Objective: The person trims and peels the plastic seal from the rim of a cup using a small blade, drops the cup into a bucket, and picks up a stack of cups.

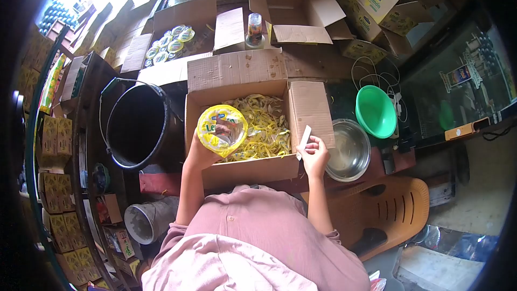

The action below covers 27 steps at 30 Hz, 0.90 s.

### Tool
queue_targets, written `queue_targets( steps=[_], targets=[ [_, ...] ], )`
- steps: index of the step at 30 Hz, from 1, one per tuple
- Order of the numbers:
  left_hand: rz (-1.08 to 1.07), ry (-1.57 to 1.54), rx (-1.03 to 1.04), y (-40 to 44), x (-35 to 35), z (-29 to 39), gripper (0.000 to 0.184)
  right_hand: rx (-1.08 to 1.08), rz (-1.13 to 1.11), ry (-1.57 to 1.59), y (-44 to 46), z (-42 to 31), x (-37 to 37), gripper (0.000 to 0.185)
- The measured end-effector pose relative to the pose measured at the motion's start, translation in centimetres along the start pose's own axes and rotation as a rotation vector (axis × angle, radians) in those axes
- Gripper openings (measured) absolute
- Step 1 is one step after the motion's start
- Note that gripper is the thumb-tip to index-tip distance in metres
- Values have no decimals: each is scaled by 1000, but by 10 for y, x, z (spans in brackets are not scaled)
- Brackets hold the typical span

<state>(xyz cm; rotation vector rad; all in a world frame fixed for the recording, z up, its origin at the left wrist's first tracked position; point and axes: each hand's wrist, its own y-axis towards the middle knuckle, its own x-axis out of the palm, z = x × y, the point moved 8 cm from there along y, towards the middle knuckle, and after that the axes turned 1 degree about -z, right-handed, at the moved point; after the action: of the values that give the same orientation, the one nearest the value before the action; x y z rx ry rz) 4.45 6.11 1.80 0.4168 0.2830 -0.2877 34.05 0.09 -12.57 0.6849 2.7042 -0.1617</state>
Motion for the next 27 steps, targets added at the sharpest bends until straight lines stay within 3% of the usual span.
queue_targets(
  steps=[6,9,10,15,17,21,22,27],
  targets=[
    [-1,-46,-17,-4,0,2,60,-71,14,-189,2,-4,-5,46],
    [-13,-6,25,-1,-1,15,59,-235,65,-463,3,-26,-10,46],
    [-14,4,46,-1,-2,17,59,-189,58,-372,1,-50,-9,45],
    [-75,84,77,3,5,25,58,-740,-157,31,-25,-220,15,41],
    [-102,98,73,1,9,23,61,-825,-262,-91,-35,-256,42,38],
    [-97,106,30,-4,3,23,66,-1074,-450,-354,-43,-271,77,30],
    [-110,86,-7,-6,1,20,68,-1051,-492,-307,-41,-270,79,22],
    [-122,176,-76,-7,3,-2,68,-1023,-508,-286,-29,-252,92,15]
  ],
)
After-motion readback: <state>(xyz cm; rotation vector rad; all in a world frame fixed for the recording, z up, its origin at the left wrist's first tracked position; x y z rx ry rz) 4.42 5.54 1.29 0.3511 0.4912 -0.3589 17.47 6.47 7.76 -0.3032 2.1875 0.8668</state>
